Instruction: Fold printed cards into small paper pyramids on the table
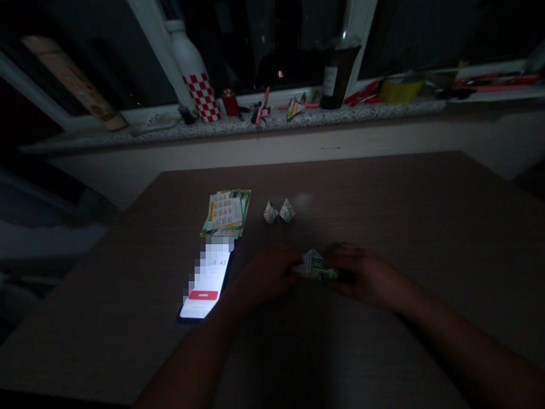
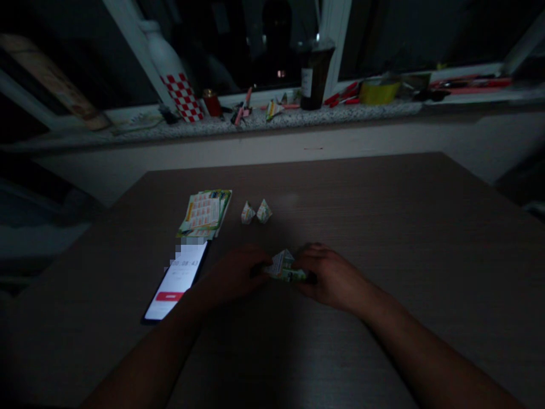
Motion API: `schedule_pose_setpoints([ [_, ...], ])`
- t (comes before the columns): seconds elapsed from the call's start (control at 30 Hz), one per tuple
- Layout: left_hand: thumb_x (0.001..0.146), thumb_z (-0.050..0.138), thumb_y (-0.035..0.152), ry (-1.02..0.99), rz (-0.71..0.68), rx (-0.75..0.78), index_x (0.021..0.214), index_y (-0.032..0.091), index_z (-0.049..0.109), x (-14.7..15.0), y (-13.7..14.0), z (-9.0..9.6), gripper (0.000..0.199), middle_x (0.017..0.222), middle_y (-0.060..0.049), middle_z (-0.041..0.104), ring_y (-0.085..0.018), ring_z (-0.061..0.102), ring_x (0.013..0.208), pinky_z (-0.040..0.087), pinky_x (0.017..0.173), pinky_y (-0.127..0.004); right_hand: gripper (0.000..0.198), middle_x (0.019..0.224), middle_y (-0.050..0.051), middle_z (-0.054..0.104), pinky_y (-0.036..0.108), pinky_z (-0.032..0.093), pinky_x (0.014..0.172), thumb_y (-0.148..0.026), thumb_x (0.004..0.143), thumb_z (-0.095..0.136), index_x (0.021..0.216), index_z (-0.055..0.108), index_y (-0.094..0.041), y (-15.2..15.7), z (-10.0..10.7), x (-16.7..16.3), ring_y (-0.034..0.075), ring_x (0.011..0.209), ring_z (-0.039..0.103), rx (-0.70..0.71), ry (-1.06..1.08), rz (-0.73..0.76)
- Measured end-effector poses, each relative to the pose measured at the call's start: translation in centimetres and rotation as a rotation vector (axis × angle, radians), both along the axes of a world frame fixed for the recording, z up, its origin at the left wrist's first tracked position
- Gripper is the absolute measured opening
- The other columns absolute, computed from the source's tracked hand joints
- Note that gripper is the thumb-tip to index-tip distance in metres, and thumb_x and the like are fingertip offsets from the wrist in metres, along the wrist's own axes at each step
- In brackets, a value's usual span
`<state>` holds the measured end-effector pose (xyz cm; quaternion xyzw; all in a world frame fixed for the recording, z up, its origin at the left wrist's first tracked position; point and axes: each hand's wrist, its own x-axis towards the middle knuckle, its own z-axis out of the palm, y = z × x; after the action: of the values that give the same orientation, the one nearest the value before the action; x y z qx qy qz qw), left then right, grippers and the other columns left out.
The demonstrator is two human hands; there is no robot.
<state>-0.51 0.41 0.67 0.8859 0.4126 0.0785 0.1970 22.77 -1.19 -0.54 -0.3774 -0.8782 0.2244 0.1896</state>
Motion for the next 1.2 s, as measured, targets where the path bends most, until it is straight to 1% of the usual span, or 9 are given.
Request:
schedule_pose_setpoints([
  [0.13,0.082,0.057,0.024,0.002,-0.009,0.008,0.096,0.018,0.061,0.1,0.0,0.2,0.015,0.093,-0.003,0.063,-0.018,0.057,0.09,0.043,0.078,-0.028,0.016,0.088,0.006,0.065,0.036,0.043,0.084,-0.022,0.078,0.065,0.093,0.065,-0.019,0.0,-0.1,-0.1,0.022,0.088,0.057,0.002,-0.021,-0.007],
  [0.37,0.085,0.051,0.023,0.021,-0.032,0.022,0.089,0.018,0.061,0.2,0.0,0.4,0.012,0.088,-0.003,0.063,-0.017,0.056,0.086,0.042,0.075,-0.027,0.014,0.083,0.006,0.063,0.035,0.043,0.083,-0.014,0.08,0.058,0.09,0.065,-0.018,0.1,-0.2,-0.1,0.021,0.087,0.056,0.036,-0.015,0.0],
  [0.47,0.085,0.052,0.024,0.01,-0.025,0.028,0.089,0.017,0.061,0.3,0.0,0.4,0.012,0.088,-0.003,0.063,-0.017,0.056,0.085,0.042,0.074,-0.027,0.013,0.081,0.005,0.063,0.034,0.043,0.081,-0.012,0.079,0.056,0.088,0.064,-0.018,0.1,-0.2,-0.1,0.02,0.086,0.057,0.037,-0.002,-0.009],
  [0.57,0.083,0.057,0.027,-0.013,-0.014,0.036,0.09,0.017,0.062,0.2,-0.1,0.3,0.014,0.089,-0.003,0.063,-0.018,0.057,0.086,0.042,0.076,-0.028,0.016,0.083,0.005,0.065,0.034,0.043,0.08,-0.011,0.08,0.055,0.091,0.064,-0.019,0.1,-0.3,-0.1,0.02,0.085,0.058,0.042,0.003,-0.019],
  [0.7,0.077,0.064,0.028,-0.023,-0.015,0.039,0.095,0.018,0.062,0.2,0.0,0.1,0.02,0.095,-0.004,0.064,-0.021,0.055,0.095,0.042,0.083,-0.032,0.015,0.083,0.005,0.067,0.036,0.043,0.08,-0.014,0.08,0.057,0.092,0.065,-0.019,0.1,-0.4,-0.1,0.021,0.085,0.059,0.066,-0.005,-0.036],
  [0.77,0.077,0.064,0.026,-0.018,-0.011,0.039,0.095,0.019,0.062,0.2,0.0,0.0,0.02,0.096,-0.004,0.064,-0.021,0.055,0.096,0.041,0.085,-0.032,0.014,0.083,0.005,0.067,0.036,0.042,0.081,-0.016,0.08,0.059,0.092,0.065,-0.02,0.1,-0.5,-0.1,0.021,0.085,0.059,0.076,-0.001,-0.042],
  [0.9,0.083,0.057,0.027,-0.018,-0.013,0.054,0.09,0.018,0.063,0.4,0.2,-0.2,0.012,0.09,-0.004,0.064,-0.02,0.056,0.09,0.041,0.081,-0.031,0.011,0.084,0.005,0.068,0.035,0.042,0.081,-0.02,0.081,0.06,0.091,0.065,-0.02,0.1,-0.7,-0.2,0.021,0.086,0.06,0.073,-0.021,-0.061],
  [1.1,0.085,0.055,0.028,-0.07,0.041,0.086,0.097,0.018,0.063,0.9,0.1,-0.9,0.018,0.091,-0.004,0.065,-0.02,0.056,0.09,0.04,0.082,-0.032,0.014,0.088,0.005,0.069,0.034,0.042,0.079,-0.025,0.085,0.059,0.097,0.065,-0.02,0.2,-0.9,-0.7,0.02,0.084,0.061,0.076,-0.012,-0.136],
  [1.2,0.085,0.055,0.031,-0.078,0.061,0.092,0.094,0.017,0.064,1.2,0.2,-1.3,0.019,0.089,-0.005,0.064,-0.02,0.055,0.089,0.04,0.079,-0.031,0.017,0.093,0.005,0.07,0.034,0.042,0.079,-0.024,0.086,0.058,0.101,0.065,-0.021,0.2,-1.0,-0.9,0.02,0.085,0.061,0.071,-0.003,-0.163],
])
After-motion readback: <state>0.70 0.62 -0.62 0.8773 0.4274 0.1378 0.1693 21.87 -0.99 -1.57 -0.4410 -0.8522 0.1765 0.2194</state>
